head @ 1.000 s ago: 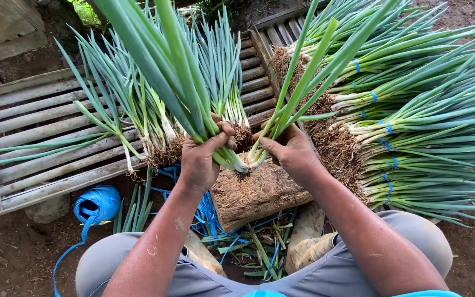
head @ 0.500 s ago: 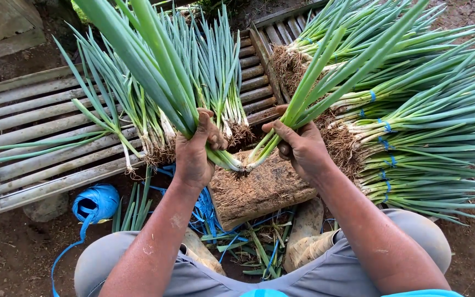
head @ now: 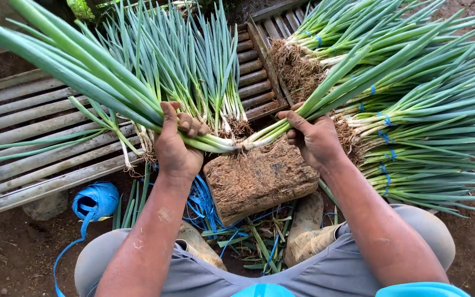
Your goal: The person sits on the ground and bundles freshly harvested green onions. They gather a handful of onions, align the roots, and tie them together using a blue plastic strip. The completed bundles are placed on a wooden pallet next to other finished bunches.
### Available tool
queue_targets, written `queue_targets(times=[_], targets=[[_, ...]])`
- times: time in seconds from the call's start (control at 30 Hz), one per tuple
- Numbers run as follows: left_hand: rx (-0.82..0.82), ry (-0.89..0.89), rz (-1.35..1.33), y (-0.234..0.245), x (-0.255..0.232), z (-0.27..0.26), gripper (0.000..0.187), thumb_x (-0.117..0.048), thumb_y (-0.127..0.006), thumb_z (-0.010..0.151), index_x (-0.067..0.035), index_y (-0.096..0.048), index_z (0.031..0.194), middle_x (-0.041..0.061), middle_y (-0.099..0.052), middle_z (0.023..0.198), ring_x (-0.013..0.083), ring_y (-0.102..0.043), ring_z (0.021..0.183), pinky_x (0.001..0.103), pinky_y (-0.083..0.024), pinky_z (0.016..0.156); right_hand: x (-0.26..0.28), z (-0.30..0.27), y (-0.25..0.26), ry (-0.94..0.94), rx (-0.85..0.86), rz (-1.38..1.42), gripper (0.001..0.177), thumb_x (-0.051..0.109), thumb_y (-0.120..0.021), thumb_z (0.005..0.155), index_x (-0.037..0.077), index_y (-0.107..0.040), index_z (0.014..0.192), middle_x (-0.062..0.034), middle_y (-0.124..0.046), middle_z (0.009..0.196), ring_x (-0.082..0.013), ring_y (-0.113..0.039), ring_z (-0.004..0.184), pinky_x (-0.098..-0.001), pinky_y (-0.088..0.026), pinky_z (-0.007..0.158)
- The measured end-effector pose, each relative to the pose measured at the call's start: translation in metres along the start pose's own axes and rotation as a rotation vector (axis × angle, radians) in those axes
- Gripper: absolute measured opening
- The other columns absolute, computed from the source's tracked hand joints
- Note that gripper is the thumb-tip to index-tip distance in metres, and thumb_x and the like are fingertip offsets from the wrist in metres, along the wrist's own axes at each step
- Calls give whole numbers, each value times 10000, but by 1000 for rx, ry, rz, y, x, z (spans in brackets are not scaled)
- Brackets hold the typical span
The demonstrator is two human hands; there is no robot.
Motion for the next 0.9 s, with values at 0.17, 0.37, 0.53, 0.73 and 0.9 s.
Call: queue_targets(times=[0.17,0.37,0.53,0.73,0.9], targets=[[-127,-92,11,25,-23,9,294,-478,-557,1020,-190,-578,1076,-96,-426,589,87,-460,517,286,-479,570,-33,26,66,-80,-175,52,184,143,-727,976,154,-595,1103,-117,-753,945,-108,-641,526,-194,-577,484],[-260,-195,7,64,-74,14,319,-420,-751,941,-191,-552,1043,-64,-519,658,108,-552,586,310,-523,665,-41,14,61,-102,-166,122,191,197,-740,965,75,-645,1077,-202,-729,1012,-251,-735,688,-357,-703,629],[-258,-191,-43,61,-68,10,275,-370,-789,920,-236,-575,1030,-38,-556,678,126,-605,612,309,-570,653,-118,3,43,-177,-227,557,167,177,-674,995,29,-633,1059,-219,-725,1036,-282,-759,793,-374,-711,738],[-235,-208,-85,54,-74,2,229,-303,-790,925,-227,-587,999,-14,-587,685,153,-641,623,323,-580,681,-220,-7,50,-340,-265,516,236,191,-657,1016,19,-575,1156,-219,-692,1118,-326,-748,880,-429,-685,818],[-223,-196,-92,53,-70,1,229,-305,-792,925,-231,-585,993,-26,-608,690,150,-653,634,327,-579,714,-227,-14,54,-407,-268,488,252,200,-588,1049,3,-555,1202,-184,-669,1104,-294,-733,910,-412,-672,871]])
Point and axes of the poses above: each hand's wrist, its own z-axis towards the middle knuckle, its own y-axis out of the back of the hand, x = y × z, the point moved 10 cm from there along z, towards the middle knuckle
